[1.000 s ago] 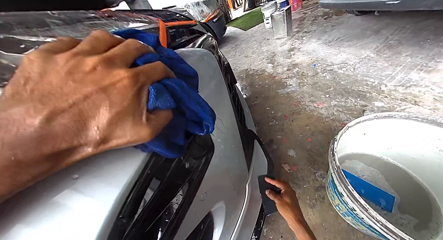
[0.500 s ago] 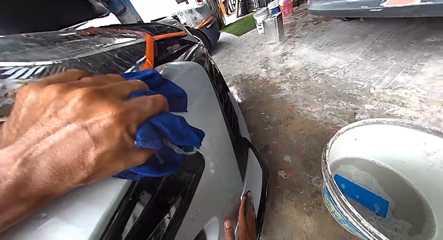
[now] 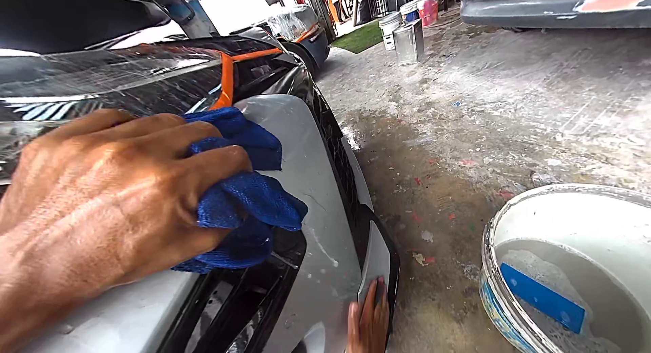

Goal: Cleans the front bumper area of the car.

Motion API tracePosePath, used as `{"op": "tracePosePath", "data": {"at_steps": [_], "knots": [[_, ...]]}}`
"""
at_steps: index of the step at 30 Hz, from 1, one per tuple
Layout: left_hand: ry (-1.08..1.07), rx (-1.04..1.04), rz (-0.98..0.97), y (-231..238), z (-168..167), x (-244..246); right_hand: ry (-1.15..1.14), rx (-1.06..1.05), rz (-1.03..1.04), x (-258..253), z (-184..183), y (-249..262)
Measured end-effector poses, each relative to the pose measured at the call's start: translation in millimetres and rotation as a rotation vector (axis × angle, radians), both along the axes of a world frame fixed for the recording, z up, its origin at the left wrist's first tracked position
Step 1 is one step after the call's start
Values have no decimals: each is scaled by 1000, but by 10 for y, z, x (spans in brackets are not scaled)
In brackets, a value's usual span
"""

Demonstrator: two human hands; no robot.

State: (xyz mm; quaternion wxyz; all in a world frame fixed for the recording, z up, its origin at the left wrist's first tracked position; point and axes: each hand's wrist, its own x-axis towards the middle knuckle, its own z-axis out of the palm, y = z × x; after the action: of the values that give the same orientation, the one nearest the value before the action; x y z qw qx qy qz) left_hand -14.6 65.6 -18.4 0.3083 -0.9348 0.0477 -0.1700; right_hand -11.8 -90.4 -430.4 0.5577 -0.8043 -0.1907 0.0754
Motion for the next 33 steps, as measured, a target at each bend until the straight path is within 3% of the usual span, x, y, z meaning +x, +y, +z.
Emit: {"op": "tracePosePath", "data": {"at_steps": [2,4,9,13,15,19,24,28,30,33], "knots": [[-28,1,1,81,-20,-39,81,22,-21,622,218,347],[-54,20,20,69,-7,-47,164,98,30,843,427,505],[-138,45,117,-34,105,-21,122,324,116,-281,618,113],[-155,-2,95,222,78,-74,170,402,19,221,1077,474],[-191,-49,91,358,3,-91,179,404,22,341,1035,529],[-154,-5,138,143,75,-26,244,308,-20,26,801,233],[-162,-40,135,135,25,-23,323,572,82,567,1346,490],[-129,-34,167,-29,48,-26,288,496,62,331,895,272],[-125,16,194,-115,78,-34,314,575,49,399,1120,342],[-138,16,218,-178,74,-51,178,674,68,847,1911,750]]}}
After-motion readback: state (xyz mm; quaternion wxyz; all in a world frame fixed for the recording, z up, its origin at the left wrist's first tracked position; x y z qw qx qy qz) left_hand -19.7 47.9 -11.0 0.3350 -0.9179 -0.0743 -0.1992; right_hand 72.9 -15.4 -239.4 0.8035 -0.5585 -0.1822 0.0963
